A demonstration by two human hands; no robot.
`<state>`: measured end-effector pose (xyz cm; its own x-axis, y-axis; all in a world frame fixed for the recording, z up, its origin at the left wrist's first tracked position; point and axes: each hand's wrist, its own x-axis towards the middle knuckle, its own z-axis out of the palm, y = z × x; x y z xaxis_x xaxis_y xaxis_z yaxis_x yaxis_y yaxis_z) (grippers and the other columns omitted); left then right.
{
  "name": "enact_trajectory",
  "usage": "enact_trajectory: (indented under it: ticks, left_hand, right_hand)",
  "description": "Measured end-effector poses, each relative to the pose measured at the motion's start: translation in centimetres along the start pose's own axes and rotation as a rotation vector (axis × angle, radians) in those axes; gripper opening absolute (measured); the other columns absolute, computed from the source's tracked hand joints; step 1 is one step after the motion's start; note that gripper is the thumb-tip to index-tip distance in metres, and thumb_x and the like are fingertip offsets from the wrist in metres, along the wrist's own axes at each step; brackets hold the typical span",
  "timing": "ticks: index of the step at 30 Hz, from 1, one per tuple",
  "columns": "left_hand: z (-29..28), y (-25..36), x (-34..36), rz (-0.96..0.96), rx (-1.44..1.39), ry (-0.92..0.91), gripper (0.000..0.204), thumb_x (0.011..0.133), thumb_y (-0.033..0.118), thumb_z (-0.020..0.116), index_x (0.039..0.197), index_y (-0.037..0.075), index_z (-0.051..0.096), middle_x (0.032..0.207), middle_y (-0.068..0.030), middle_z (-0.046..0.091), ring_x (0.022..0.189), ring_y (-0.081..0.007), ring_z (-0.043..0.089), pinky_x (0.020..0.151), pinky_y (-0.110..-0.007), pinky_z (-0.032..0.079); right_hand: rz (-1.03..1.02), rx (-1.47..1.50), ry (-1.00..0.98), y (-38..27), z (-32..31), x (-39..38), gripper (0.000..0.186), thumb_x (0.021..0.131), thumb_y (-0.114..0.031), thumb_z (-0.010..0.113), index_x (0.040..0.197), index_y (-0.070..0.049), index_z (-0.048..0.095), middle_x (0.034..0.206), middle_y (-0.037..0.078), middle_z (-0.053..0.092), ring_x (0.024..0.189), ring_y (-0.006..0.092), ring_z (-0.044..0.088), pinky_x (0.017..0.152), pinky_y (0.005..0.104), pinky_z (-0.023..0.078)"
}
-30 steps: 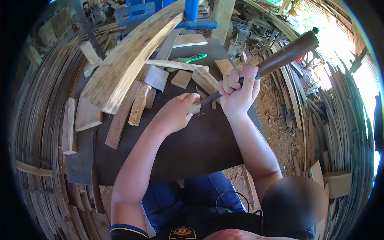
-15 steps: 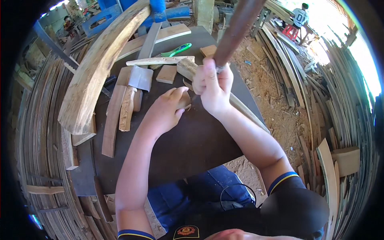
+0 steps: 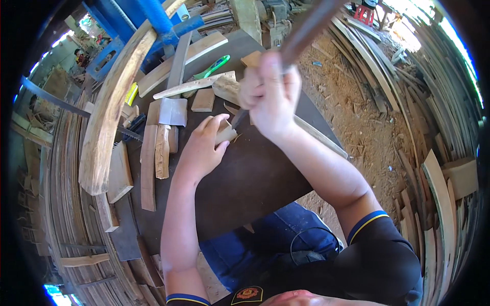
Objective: The person uses a chisel and a wooden mallet to carve and shape a small block of wood on a workbench. They repeatedly strike the chisel to remove wood shavings and refine the block's edges, occasionally adjusting the wood's position.
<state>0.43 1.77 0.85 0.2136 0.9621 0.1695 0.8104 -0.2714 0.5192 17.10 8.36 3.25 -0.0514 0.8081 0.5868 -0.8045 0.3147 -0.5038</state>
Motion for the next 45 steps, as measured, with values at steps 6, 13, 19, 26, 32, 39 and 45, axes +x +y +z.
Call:
enact_trajectory:
  ticks: [6,13,19,26,32,39,45]
  left_hand:
    - [0.1,0.0,-0.2,0.019,0.018,0.011,0.055,0.086,0.004,0.073,0.137,0.003,0.053,0.13,-0.0215,0.062,0.122,-0.0415,0.06,0.105,-0.045,0.048]
    - [0.3,-0.5,-0.2,0.006,-0.019,-0.007,0.057,0.086,0.003,0.073,0.139,0.007,0.052,0.131,-0.0198,0.062,0.124,-0.0393,0.06,0.106,-0.044,0.048]
    - [0.4,-0.5,-0.1,0.032,-0.045,-0.005,0.057,0.086,0.004,0.073,0.139,0.009,0.053,0.133,-0.0193,0.061,0.125,-0.0399,0.058,0.107,-0.045,0.048]
    - [0.7,-0.8,-0.6,0.0,-0.002,0.013,0.056,0.088,0.005,0.073,0.139,0.009,0.051,0.134,-0.0201,0.06,0.126,-0.0401,0.058,0.108,-0.045,0.047]
    - [0.5,-0.6,-0.5,0.023,0.025,0.037,0.055,0.089,0.006,0.072,0.139,0.009,0.051,0.132,-0.0197,0.061,0.125,-0.0402,0.059,0.107,-0.046,0.048]
    - [1.1,-1.0,-0.5,0.029,0.006,0.025,0.056,0.089,0.005,0.072,0.14,0.008,0.051,0.134,-0.0194,0.06,0.124,-0.04,0.059,0.107,-0.045,0.048]
    - [0.8,-0.9,-0.6,0.017,-0.004,0.033,0.055,0.09,0.004,0.071,0.141,0.009,0.05,0.134,-0.0192,0.06,0.125,-0.0405,0.058,0.107,-0.046,0.048]
  right_hand:
    - [-0.053,-0.194,-0.068,1.8,-0.1,-1.3,0.016,0.107,-0.022,0.06,0.1,-0.008,0.055,0.075,-0.007,0.052,0.062,0.0016,0.045,0.053,0.0218,0.036]
    - [-0.083,-0.118,-0.038,-0.1,0.6,0.0,0.036,0.111,-0.044,0.046,0.087,-0.017,0.041,0.059,-0.006,0.029,0.046,0.0065,0.022,0.043,0.0266,0.018]
    - [-0.089,-0.103,-0.032,-1.5,0.3,0.4,0.035,0.111,-0.044,0.047,0.089,-0.016,0.043,0.058,-0.006,0.028,0.045,0.0064,0.022,0.042,0.0272,0.018]
    - [-0.059,-0.227,-0.077,1.3,0.5,-0.9,0.035,0.11,-0.039,0.05,0.087,-0.015,0.041,0.058,-0.006,0.029,0.045,0.0066,0.024,0.043,0.0276,0.016]
    - [-0.08,-0.282,-0.093,1.4,0.2,-0.6,0.036,0.109,-0.043,0.05,0.088,-0.016,0.041,0.057,-0.006,0.028,0.046,0.006,0.023,0.042,0.0273,0.019]
    - [-0.05,-0.147,-0.074,-0.4,-0.4,0.3,0.038,0.109,-0.041,0.054,0.084,-0.016,0.039,0.057,-0.005,0.03,0.045,0.0076,0.024,0.042,0.0291,0.019]
    - [-0.071,-0.277,-0.087,2.1,-0.6,-0.6,0.037,0.109,-0.038,0.053,0.083,-0.014,0.04,0.057,-0.005,0.032,0.044,0.0077,0.025,0.042,0.029,0.018]
